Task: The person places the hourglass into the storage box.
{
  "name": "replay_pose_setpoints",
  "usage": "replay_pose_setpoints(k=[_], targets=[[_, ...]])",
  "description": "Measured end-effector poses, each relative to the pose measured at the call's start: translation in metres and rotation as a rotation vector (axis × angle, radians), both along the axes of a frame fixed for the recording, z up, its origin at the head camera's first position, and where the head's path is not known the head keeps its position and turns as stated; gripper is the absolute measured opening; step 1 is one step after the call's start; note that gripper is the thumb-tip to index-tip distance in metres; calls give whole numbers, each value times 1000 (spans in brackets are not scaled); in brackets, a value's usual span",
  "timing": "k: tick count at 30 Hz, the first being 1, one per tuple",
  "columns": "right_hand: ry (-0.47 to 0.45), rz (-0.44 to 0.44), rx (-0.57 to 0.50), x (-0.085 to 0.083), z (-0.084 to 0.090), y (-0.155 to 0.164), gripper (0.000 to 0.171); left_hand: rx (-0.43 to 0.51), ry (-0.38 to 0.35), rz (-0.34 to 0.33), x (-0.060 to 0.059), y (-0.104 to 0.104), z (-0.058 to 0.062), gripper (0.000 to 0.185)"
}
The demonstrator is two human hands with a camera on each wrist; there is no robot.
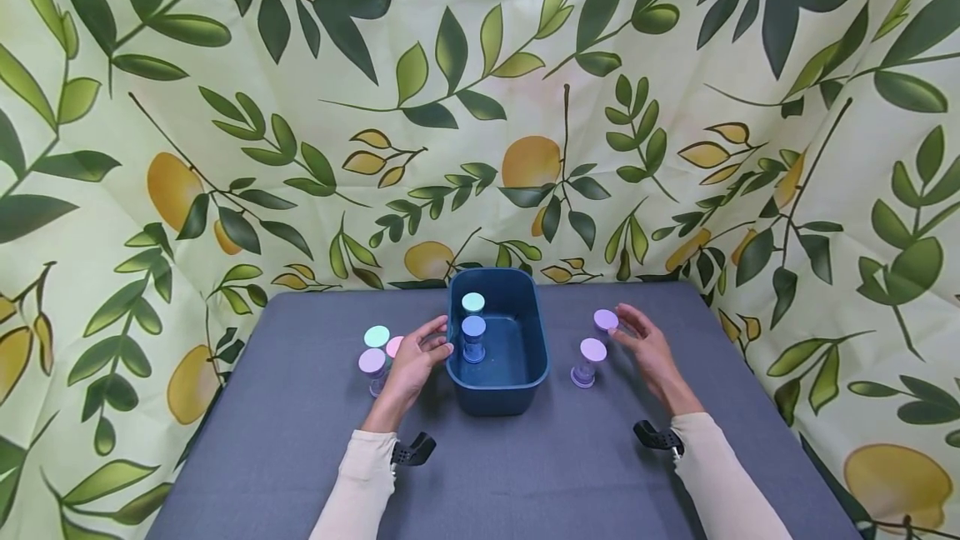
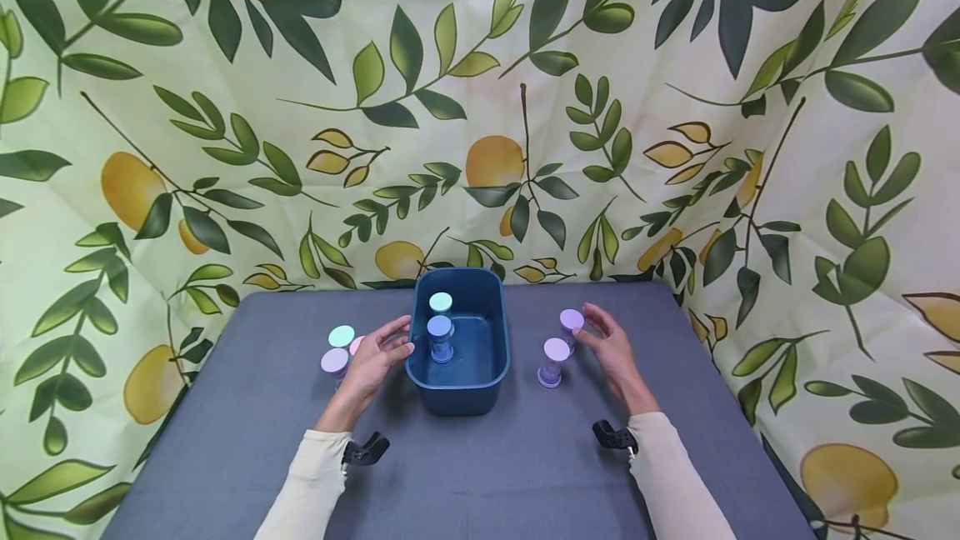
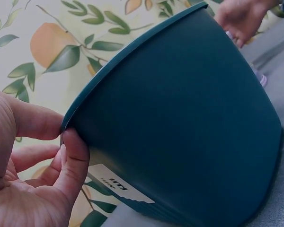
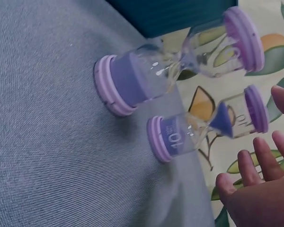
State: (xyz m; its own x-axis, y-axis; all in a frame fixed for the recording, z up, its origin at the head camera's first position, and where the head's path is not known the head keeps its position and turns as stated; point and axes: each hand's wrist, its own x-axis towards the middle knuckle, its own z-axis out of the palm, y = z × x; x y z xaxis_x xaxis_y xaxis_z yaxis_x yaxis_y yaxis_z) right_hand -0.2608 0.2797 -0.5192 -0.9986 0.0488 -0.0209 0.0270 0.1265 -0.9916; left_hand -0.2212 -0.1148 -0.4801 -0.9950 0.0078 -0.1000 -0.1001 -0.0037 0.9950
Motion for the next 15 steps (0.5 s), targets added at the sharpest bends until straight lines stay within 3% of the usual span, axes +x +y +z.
replay_pose_setpoints(k=[8,15], targets=[[-49,4,18,-8,-14,0,70,-34,-12,3,0,0,0,53],[-19,-12,-8,-12,-23,-3,64,-39,-8,2,0,-1,-1,52]])
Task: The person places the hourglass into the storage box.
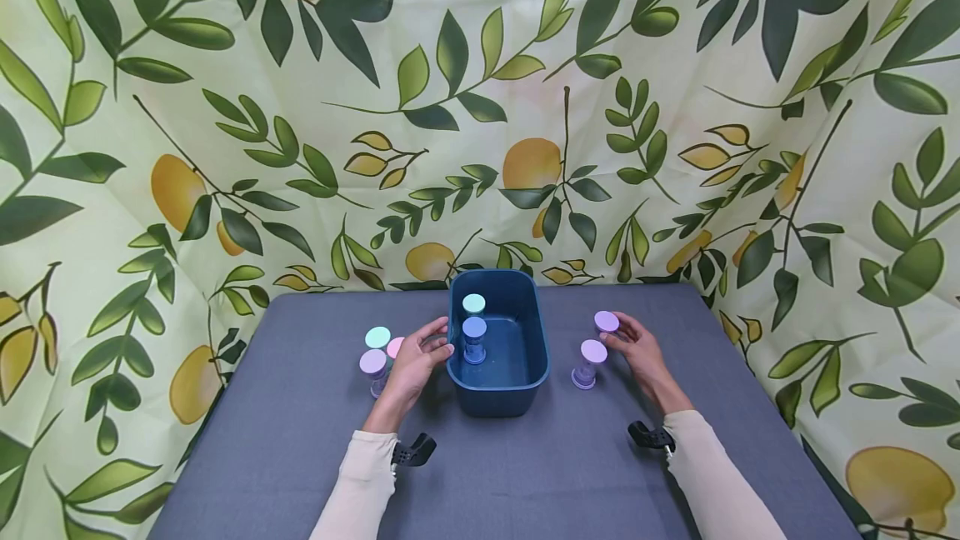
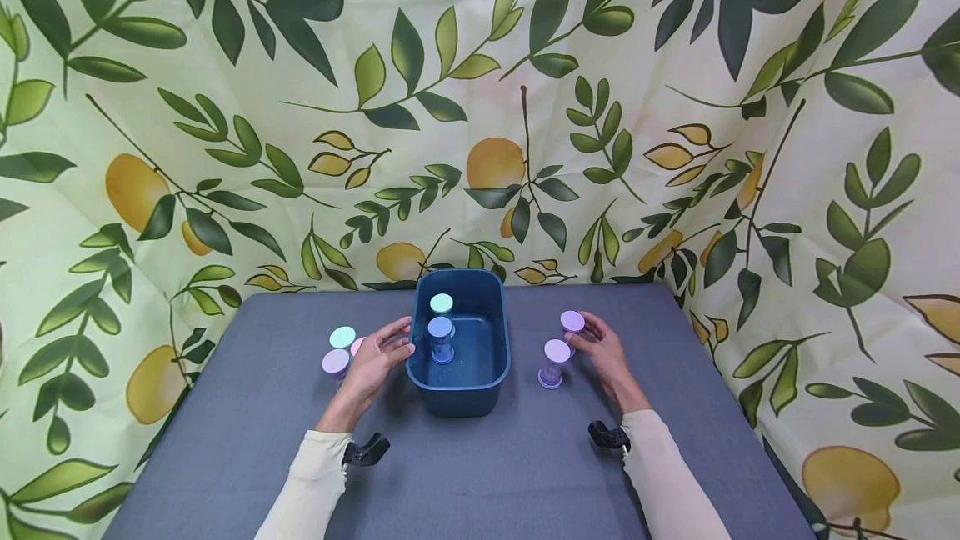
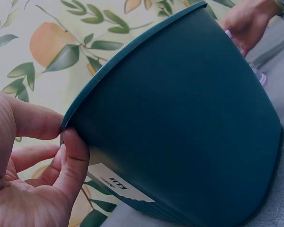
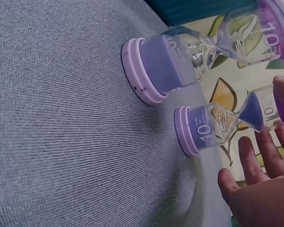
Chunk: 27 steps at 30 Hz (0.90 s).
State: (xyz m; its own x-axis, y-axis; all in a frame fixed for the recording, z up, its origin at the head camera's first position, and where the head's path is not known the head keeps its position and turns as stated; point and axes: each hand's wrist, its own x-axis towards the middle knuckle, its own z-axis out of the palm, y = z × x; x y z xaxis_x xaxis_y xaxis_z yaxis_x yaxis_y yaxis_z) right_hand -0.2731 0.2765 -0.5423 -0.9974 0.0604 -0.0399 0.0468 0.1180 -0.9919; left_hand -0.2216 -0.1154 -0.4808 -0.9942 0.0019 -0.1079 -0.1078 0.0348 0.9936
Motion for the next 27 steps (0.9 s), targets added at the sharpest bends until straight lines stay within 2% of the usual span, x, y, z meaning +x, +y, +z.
replay_pose_setpoints(k=[14,27], targets=[[21,-33,22,1,6,-1,58,8,7,-7,0,0,-1,52],[41,-92,145,11,40,16,62,9,1,-2,-1,-1,-4,53]])
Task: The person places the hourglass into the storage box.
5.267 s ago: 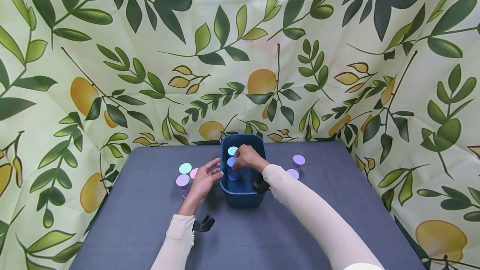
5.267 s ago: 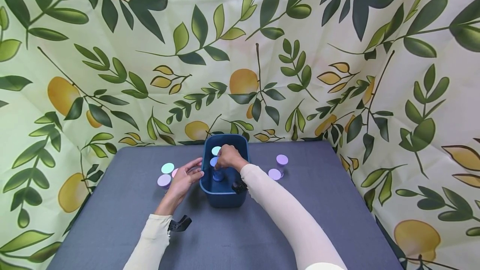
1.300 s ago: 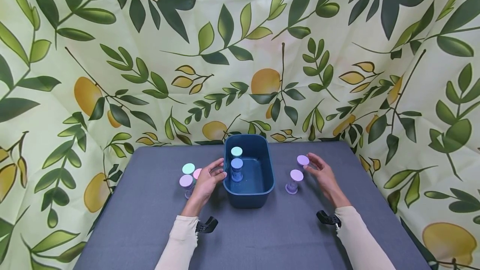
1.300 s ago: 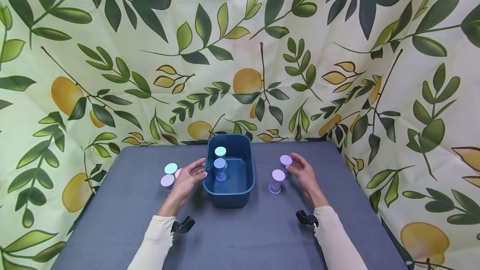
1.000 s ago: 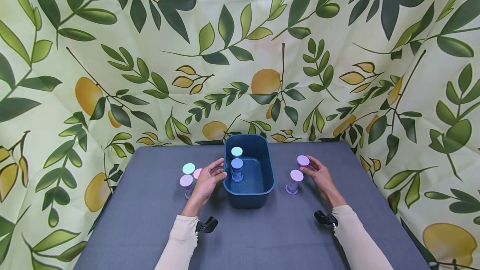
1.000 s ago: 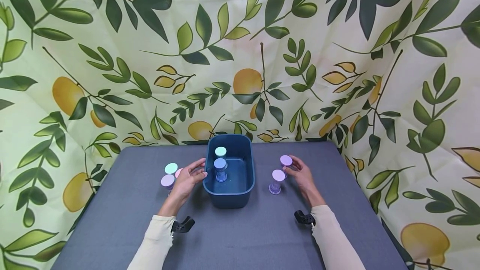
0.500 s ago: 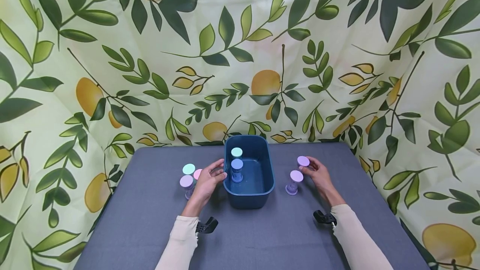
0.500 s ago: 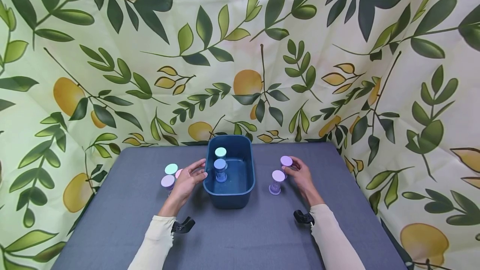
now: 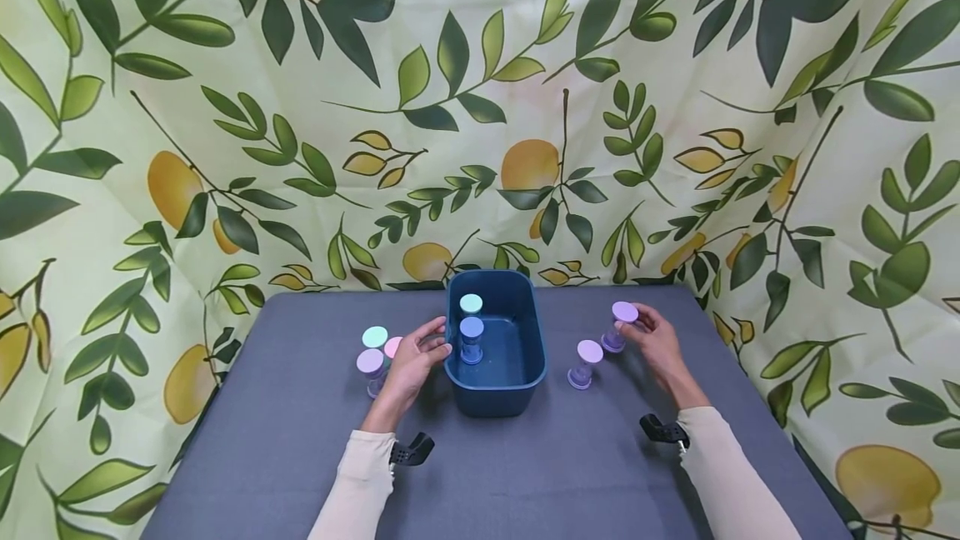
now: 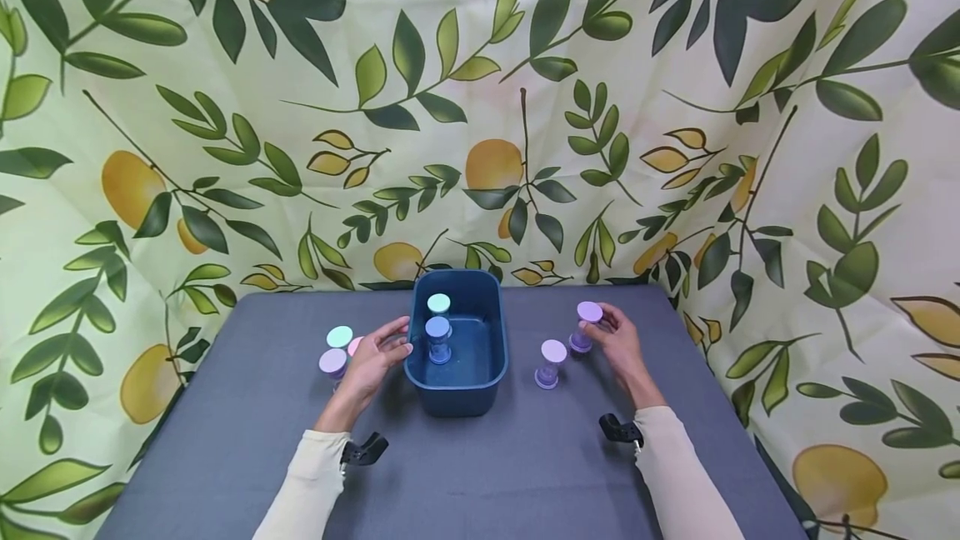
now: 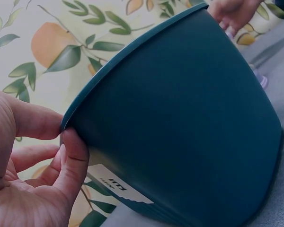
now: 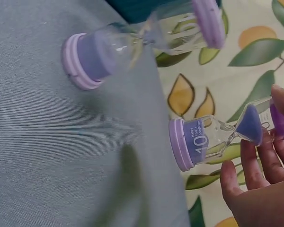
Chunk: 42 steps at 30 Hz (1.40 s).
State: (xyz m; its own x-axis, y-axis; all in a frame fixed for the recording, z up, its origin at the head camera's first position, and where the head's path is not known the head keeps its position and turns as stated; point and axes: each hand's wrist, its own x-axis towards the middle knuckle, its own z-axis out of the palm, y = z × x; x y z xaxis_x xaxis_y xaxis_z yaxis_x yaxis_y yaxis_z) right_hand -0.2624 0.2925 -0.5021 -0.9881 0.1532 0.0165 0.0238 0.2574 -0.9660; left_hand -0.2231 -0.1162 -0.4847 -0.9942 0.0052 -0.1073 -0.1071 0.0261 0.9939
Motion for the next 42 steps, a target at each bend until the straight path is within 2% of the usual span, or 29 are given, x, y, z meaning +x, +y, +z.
replay_pose_setpoints(k=[6,13,20,27,42], targets=[[42,-30,-13,5,20,1,56,7,-10,-3,-1,-1,0,53],[74,-19,81,10,47,-6,63,-2,-12,4,1,0,2,52],[116,40,50,13,72,-20,62,-4,-41,14,2,1,4,51],[127,78,-1,21,93,-42,59,-11,-28,7,2,1,3,51],[142,173,-71,28,103,-84,53,-16,-43,9,1,1,2,52]])
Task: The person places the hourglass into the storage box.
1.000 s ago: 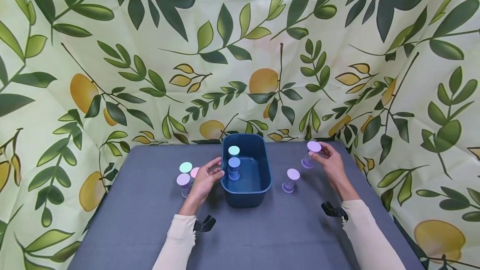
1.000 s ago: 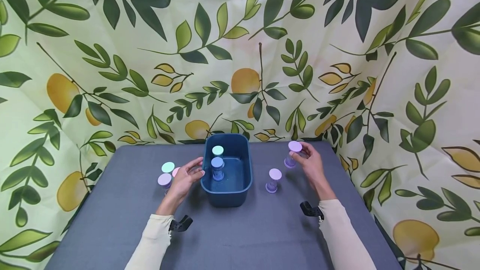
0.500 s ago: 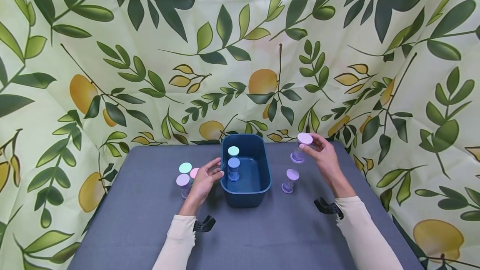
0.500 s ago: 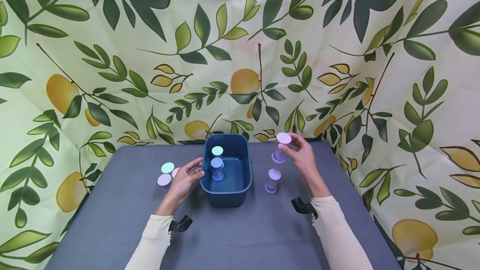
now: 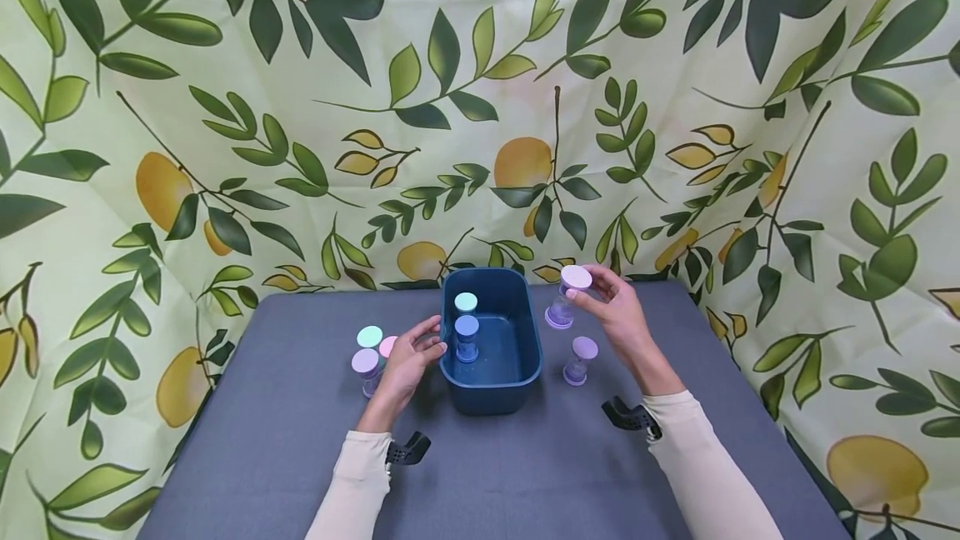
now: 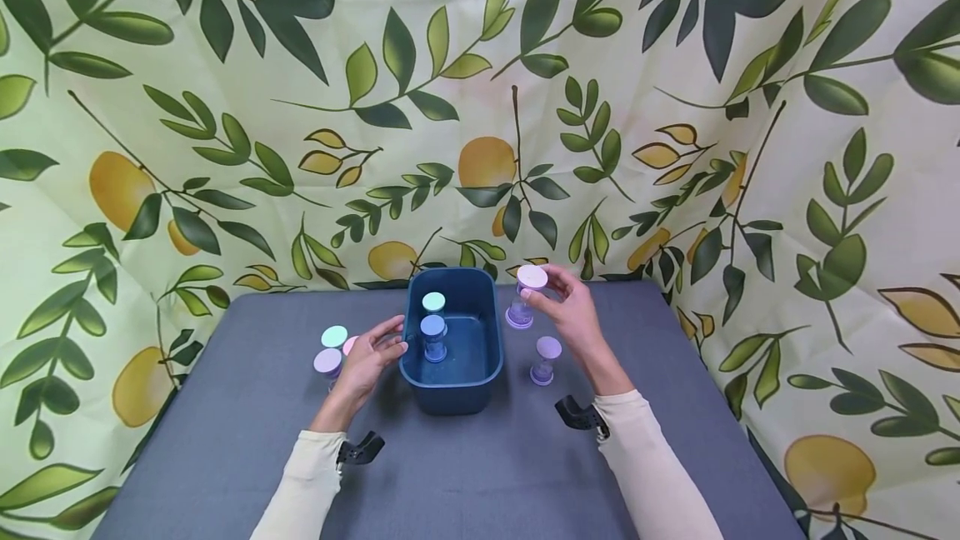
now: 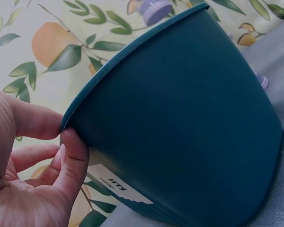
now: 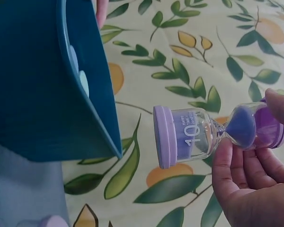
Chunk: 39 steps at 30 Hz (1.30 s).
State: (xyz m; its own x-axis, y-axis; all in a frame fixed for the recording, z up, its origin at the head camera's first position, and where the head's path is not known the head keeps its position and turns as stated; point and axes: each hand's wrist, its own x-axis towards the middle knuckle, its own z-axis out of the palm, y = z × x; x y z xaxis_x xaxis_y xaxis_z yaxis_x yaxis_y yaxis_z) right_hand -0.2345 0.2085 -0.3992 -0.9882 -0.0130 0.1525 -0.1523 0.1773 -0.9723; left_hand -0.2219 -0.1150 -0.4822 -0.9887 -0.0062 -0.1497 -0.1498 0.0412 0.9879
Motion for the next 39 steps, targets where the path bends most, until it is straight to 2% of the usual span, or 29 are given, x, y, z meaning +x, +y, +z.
replay_pose_setpoints(k=[10,19,27,39], targets=[[-8,84,-42,6,5,-29,52,3,3,21,0,-1,0,51],[7,162,-42,9,0,-58,52,7,12,15,-1,0,-1,51],[-81,203,-15,8,-12,-78,50,7,11,14,0,0,1,51],[-97,242,72,1,-32,-99,46,-4,-19,25,-1,1,2,50]])
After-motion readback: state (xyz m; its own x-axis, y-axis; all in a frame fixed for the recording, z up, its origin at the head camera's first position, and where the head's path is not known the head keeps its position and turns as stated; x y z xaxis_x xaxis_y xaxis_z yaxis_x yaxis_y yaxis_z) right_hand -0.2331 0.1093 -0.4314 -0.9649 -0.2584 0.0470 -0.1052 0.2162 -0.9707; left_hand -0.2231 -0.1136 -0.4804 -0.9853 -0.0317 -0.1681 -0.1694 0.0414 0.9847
